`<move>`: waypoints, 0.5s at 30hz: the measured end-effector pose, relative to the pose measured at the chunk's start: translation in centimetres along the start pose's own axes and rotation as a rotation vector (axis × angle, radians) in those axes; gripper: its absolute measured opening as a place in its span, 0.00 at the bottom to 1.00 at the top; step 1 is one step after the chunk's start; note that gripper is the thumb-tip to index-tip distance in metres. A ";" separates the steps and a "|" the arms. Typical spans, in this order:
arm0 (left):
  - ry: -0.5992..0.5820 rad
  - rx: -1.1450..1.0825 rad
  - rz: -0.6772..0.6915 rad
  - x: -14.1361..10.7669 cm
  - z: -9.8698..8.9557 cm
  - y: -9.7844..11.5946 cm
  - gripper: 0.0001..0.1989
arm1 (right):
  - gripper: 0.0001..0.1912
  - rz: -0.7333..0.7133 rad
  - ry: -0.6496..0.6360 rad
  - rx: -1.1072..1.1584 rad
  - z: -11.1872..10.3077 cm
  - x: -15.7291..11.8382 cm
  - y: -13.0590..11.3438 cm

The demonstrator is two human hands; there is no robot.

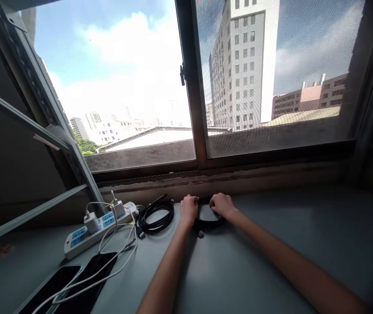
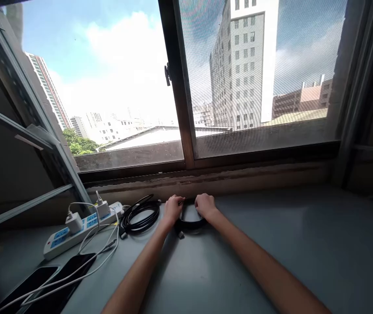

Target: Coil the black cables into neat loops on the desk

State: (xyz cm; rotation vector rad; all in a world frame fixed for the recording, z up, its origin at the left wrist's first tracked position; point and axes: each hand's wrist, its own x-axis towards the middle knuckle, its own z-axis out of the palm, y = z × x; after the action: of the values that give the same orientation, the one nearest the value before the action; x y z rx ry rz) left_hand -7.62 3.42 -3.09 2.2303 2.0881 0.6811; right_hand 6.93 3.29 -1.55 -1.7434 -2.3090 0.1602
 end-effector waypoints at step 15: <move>-0.036 0.020 -0.012 -0.2 -0.5 0.3 0.16 | 0.14 -0.006 0.102 0.732 2.6 2.4 4.5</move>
State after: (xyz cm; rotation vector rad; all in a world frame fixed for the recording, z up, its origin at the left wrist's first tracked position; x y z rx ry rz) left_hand -7.47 3.08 -2.63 2.2209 2.0990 0.6168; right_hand 9.86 7.02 -4.76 -1.3204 -1.8331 0.7810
